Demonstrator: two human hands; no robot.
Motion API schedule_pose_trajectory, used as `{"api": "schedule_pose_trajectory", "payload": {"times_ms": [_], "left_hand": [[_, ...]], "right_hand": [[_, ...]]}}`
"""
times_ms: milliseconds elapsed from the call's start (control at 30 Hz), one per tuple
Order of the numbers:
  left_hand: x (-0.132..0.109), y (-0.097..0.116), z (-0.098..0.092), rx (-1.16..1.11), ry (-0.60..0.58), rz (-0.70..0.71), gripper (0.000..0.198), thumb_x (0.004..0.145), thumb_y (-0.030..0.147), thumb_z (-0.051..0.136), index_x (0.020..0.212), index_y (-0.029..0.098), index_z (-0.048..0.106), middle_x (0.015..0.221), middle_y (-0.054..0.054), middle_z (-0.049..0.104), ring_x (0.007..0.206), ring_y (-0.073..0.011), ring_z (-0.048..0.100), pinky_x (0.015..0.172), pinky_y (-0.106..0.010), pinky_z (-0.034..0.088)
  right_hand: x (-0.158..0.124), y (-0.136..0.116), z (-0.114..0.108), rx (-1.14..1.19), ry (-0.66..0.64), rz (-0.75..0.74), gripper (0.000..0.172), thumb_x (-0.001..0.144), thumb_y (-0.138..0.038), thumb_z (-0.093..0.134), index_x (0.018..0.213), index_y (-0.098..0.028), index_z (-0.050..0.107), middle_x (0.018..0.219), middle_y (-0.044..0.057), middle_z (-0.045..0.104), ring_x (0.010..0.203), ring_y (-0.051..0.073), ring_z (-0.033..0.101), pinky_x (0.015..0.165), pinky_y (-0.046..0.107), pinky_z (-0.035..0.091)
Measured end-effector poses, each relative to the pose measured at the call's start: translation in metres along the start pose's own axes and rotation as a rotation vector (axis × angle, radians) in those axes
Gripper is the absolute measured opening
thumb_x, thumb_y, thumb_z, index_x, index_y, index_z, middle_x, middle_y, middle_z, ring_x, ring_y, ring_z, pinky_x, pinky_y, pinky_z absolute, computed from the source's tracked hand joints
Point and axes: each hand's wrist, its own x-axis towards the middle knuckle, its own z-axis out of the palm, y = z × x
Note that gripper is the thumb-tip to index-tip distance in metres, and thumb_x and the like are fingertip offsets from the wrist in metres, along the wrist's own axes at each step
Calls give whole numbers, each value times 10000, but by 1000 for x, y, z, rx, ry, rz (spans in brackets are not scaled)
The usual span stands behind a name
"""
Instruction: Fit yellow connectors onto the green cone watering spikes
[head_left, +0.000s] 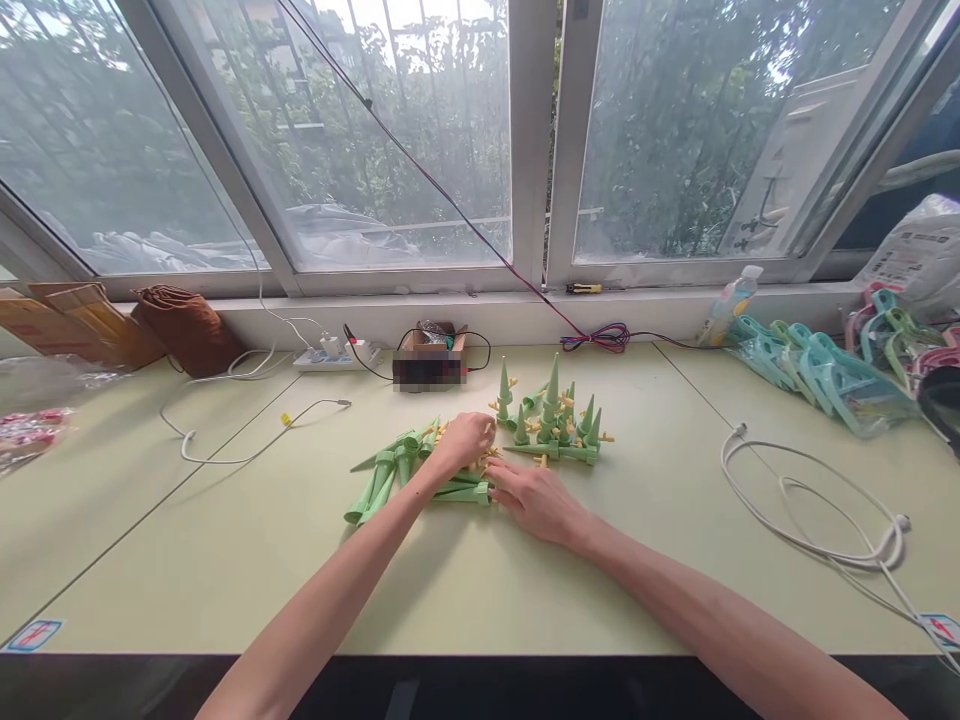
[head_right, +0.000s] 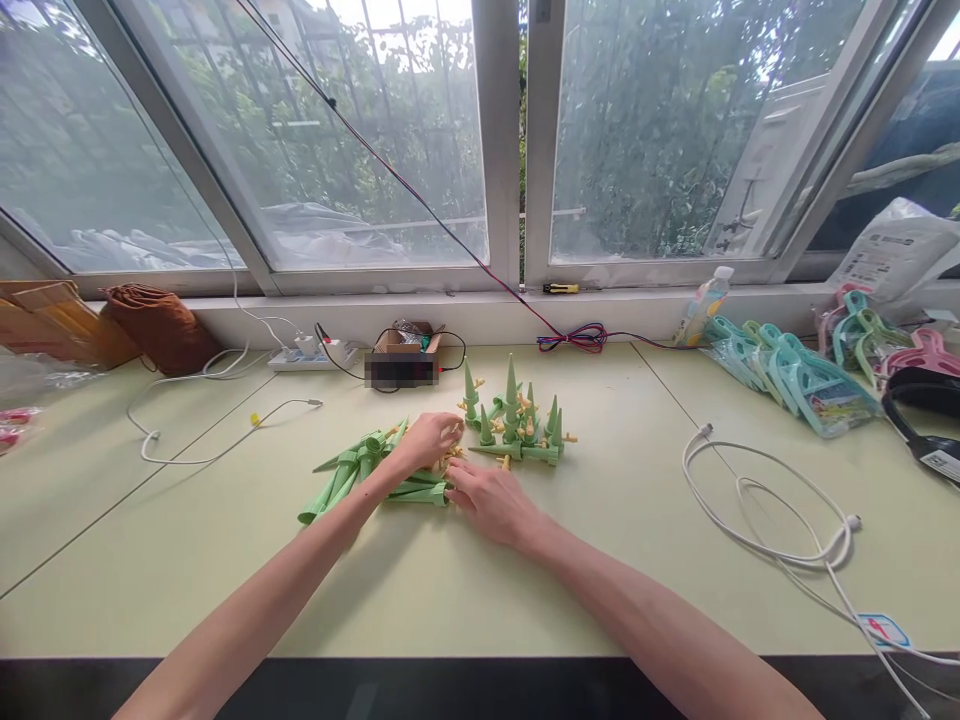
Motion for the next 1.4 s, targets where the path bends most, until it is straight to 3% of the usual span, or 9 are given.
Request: {"api": "schedule_pose_trajectory", "payload": {"times_ms": [267,333,500,567,667,867,1000,1233,1400], "left_hand": [[-17,6,-25,29,-163,18,234,773,135,508,678,217,706,659,-48,687,652,-210,614,620,-263,407],[-21,6,-30,38,-188,5,233,798,163,508,766,214,734,727,-63,707,736,-233,638,650,-270,430],[-39,8,-50,68,-178,-27,355,880,240,485,1169,231,689,1132,-87,709,1089,-282,596,860,-328,456],[-49,12,-60,43,-141,8,321,901,272,469,1122,219,695,1085,-78,712,1004,-261,611,856,-337,458],[-67,17,-69,-5,-111,37,235,892,279,483,896,209,707,832,-47,689,767,-204,606,714,-297,460],[-95,18,-60,38,-212,53,94,831,243,577,766,204,634,789,-29,633,761,-207,584,666,-277,416],[-101,18,-51,65,-256,38,94,798,179,566,708,195,588,741,-26,606,741,-210,579,657,-271,399],[-106,18,-47,17,-214,54,106,771,183,567,668,193,586,714,-21,585,702,-195,553,636,-265,391],[-106,16,-61,-104,-187,90,135,816,307,631,743,194,639,768,-24,614,699,-172,542,609,-255,405]], "right_hand": [[0,4,3,43,43,59,206,1012,-239,467,1191,-215,566,1170,81,672,1025,220,664,781,291,492],[0,5,5,52,47,72,205,1010,-243,474,1188,-216,571,1159,83,678,1029,223,666,796,296,495],[-1,8,7,74,78,84,208,1009,-257,481,1188,-217,581,1191,85,674,1035,226,671,806,304,515],[-1,8,6,90,100,75,211,1010,-256,479,1188,-216,585,1203,82,674,1056,226,666,831,312,520],[-1,6,5,115,134,37,213,1017,-260,467,1180,-219,597,1200,79,673,1073,216,656,858,317,524],[-3,0,4,105,113,-97,266,1005,-327,509,1234,-219,592,1227,102,636,999,207,661,796,311,540],[-4,-2,7,38,56,-120,241,978,-263,558,1214,-243,604,1211,82,640,864,172,665,720,284,526],[-5,-1,10,34,52,-104,193,916,-173,611,1101,-216,644,1122,78,679,831,169,660,681,262,500],[-6,0,11,157,150,-136,198,956,-239,567,1139,-195,631,1089,95,681,822,182,647,700,290,511]]}}
